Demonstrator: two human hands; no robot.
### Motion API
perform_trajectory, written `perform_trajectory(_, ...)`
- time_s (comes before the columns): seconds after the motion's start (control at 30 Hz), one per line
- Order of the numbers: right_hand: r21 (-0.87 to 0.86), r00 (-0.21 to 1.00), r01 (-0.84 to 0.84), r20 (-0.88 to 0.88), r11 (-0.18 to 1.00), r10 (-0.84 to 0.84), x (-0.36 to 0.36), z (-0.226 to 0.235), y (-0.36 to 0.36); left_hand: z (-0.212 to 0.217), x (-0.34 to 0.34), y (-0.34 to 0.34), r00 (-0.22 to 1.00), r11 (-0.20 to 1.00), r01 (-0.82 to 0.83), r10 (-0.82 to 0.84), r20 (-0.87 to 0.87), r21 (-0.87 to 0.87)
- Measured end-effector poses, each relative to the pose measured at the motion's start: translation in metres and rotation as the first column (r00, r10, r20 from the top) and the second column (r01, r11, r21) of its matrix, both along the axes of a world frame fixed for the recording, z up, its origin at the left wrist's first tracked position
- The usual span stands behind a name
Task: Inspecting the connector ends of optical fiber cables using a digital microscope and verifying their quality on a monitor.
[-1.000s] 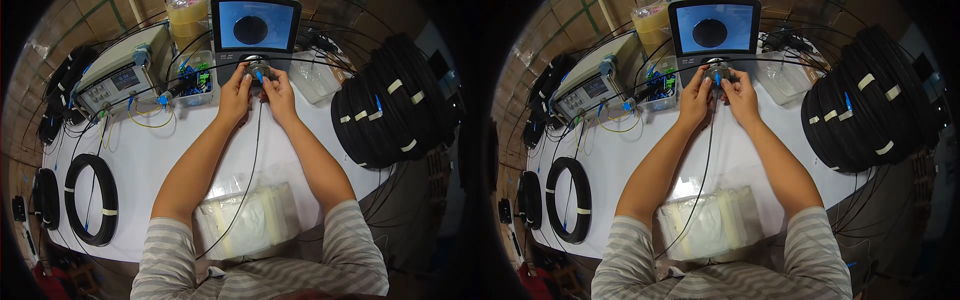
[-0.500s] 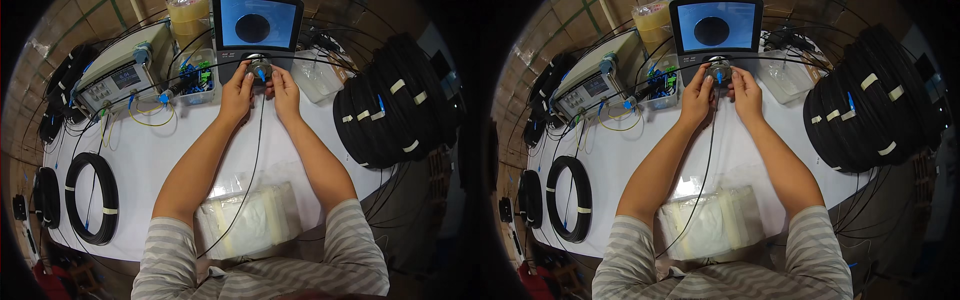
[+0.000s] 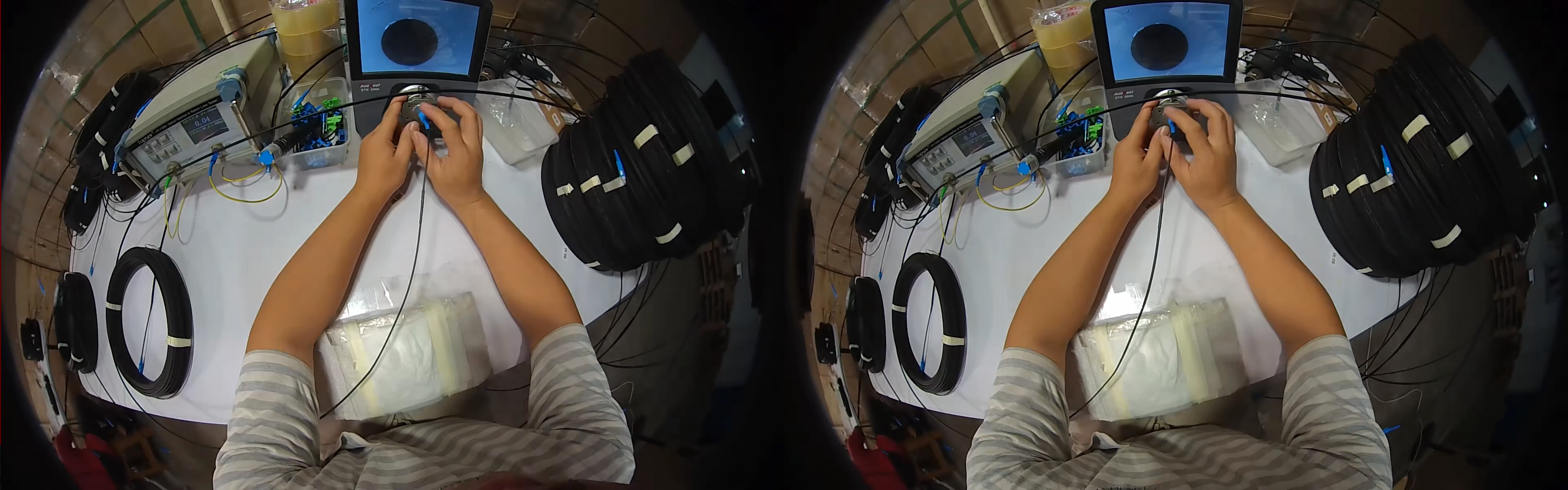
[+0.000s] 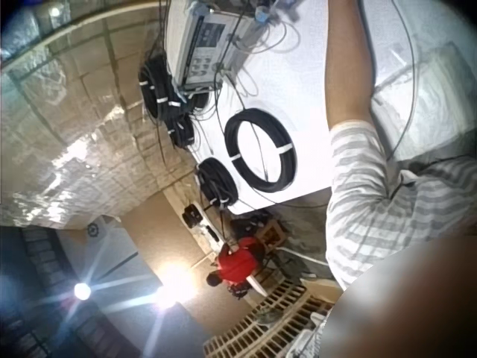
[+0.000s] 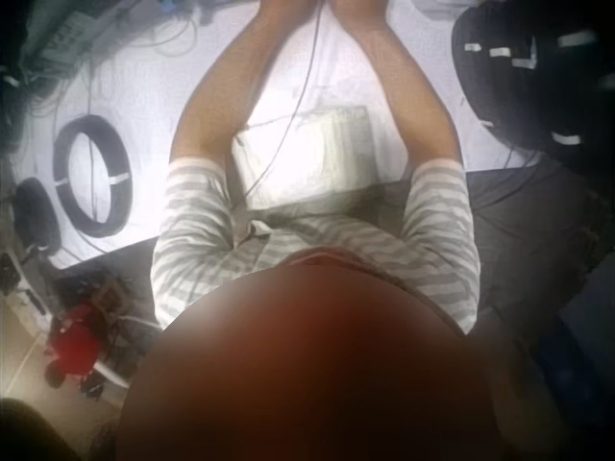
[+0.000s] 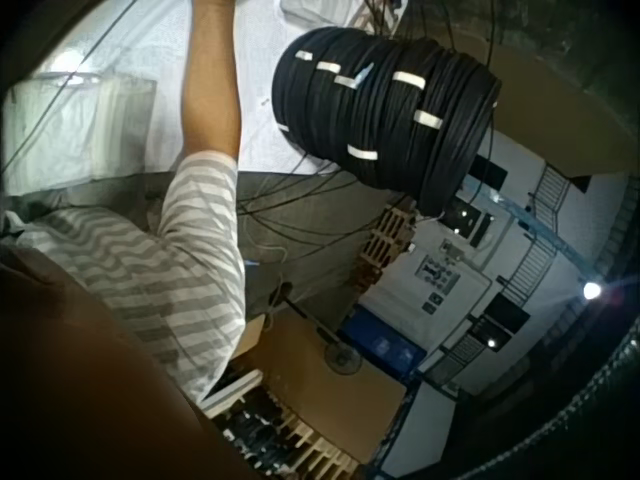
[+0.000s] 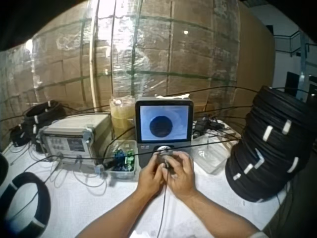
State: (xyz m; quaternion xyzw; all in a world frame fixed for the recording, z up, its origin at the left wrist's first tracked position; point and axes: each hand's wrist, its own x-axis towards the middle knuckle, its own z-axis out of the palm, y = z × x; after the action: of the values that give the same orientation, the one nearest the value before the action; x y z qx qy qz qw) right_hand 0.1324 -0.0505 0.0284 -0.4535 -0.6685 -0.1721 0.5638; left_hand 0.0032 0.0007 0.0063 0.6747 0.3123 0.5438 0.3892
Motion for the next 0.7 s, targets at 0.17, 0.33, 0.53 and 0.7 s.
perform_trajectory(0.17,0.041,1.0,0.006,0.031,0.999,-0.008,-0.001,0.005,0.005,-0.001,-0.002,0.003,0.982,0.958,-0.126,0.157,-0.106,0.257)
perform_trajectory(0.33,0.033,0.994,-0.112,0.01,0.993,0.112,-0.005,0.015,-0.008,-0.001,-0.005,0.001,0.971,0.94,-0.184,0.218,-0.093,0.287)
perform_trajectory(0.53,-0.182,0.932,-0.361,-0.025,0.915,0.363,-0.019,0.026,-0.053,-0.002,0.001,-0.006,0.981,0.963,-0.177,0.19,-0.046,0.203)
perform_trajectory(0.7,-0.395,0.683,-0.71,-0.182,0.583,0.708,-0.046,0.036,-0.118,-0.002,0.0,-0.001,0.949,0.909,-0.223,0.284,-0.135,0.352)
